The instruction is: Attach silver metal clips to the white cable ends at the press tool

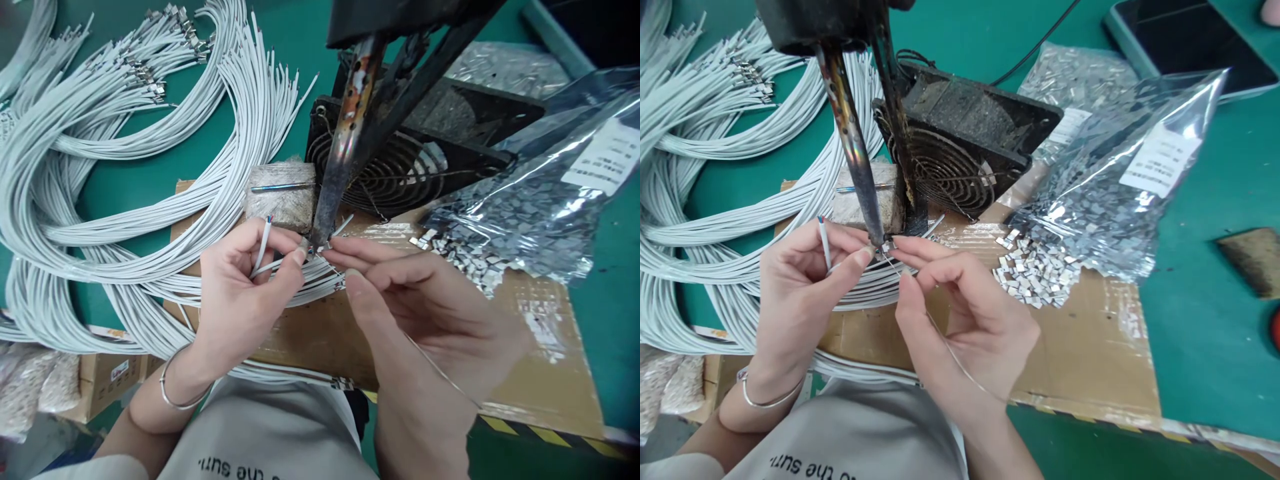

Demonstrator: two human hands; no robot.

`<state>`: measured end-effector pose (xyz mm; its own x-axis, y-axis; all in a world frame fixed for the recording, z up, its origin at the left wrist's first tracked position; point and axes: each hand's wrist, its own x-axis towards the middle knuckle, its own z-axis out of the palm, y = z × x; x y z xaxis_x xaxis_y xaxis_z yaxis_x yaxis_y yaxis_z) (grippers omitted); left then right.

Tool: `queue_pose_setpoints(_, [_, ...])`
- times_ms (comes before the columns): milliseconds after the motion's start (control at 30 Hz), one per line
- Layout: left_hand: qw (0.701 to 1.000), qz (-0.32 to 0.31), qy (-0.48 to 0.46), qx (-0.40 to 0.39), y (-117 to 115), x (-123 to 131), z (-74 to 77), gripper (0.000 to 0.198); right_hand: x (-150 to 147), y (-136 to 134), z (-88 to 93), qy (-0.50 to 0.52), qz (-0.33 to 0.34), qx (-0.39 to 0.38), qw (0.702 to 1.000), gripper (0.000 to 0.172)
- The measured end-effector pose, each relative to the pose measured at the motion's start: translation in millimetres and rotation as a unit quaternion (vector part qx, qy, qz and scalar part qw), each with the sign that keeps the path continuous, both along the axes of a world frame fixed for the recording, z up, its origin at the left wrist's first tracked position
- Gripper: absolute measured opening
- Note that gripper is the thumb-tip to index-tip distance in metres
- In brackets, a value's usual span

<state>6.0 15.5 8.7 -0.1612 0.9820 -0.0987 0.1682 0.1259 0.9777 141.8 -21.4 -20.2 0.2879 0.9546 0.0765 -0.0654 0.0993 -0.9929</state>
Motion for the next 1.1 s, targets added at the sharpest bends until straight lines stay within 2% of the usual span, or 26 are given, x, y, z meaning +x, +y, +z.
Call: queue_pose_setpoints(1100, [1.0, -0.002, -0.011, -0.018, -2.0, 0.9, 1.7, 0.018, -3.0, -1.7, 1.1, 0.012, -0.016, -0.016, 1.0, 0.017])
